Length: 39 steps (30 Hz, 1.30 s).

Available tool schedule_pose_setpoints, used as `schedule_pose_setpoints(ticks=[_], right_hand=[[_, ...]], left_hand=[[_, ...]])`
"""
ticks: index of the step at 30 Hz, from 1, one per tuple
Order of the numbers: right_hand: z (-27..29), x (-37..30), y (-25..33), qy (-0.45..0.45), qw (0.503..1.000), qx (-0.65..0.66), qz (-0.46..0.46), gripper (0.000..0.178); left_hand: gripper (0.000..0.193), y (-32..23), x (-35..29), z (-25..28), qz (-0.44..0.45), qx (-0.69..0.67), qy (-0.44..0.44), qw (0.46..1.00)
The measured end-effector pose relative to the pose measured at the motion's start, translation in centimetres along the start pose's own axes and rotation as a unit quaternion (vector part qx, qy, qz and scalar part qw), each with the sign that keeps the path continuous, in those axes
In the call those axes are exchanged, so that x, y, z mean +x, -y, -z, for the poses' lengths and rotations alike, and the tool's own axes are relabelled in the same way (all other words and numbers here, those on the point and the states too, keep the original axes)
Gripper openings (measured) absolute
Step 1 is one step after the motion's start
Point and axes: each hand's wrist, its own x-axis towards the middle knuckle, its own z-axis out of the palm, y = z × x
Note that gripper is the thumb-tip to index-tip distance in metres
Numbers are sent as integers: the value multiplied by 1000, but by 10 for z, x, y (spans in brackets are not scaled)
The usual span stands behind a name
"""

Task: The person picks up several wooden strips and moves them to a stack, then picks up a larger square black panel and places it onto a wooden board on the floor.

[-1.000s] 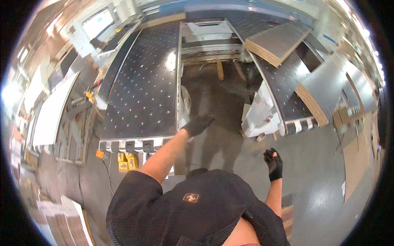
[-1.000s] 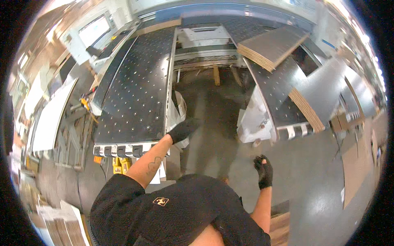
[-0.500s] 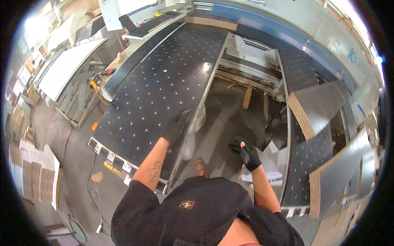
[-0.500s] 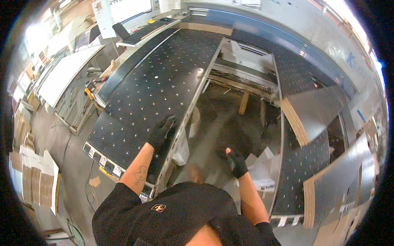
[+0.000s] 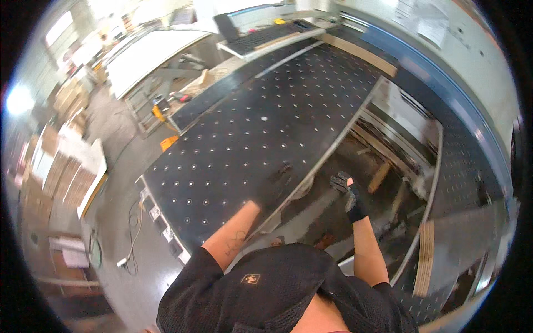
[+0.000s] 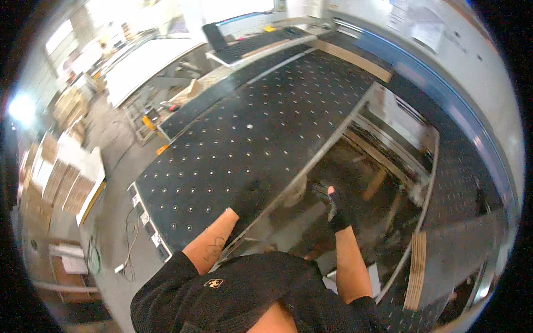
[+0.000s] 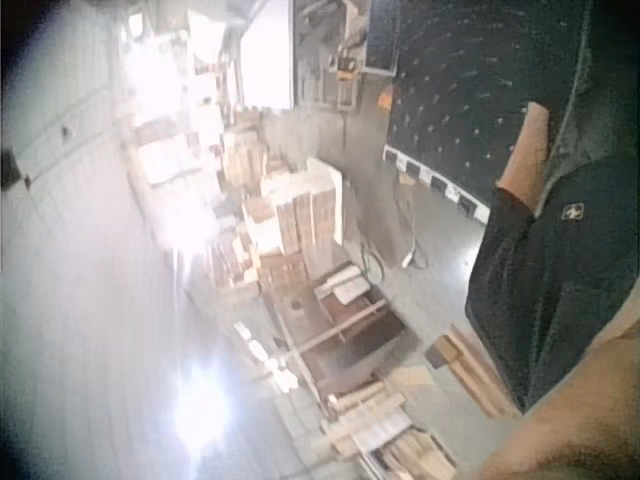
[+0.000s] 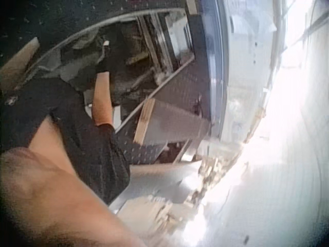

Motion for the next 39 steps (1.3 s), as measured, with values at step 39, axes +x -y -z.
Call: schedule_pose_setpoints(ticks=[39], right_hand=[[-5,217,5,187,655,-603,415,39]], left_hand=[[69,-42,17,-63,3,406,-179,896]])
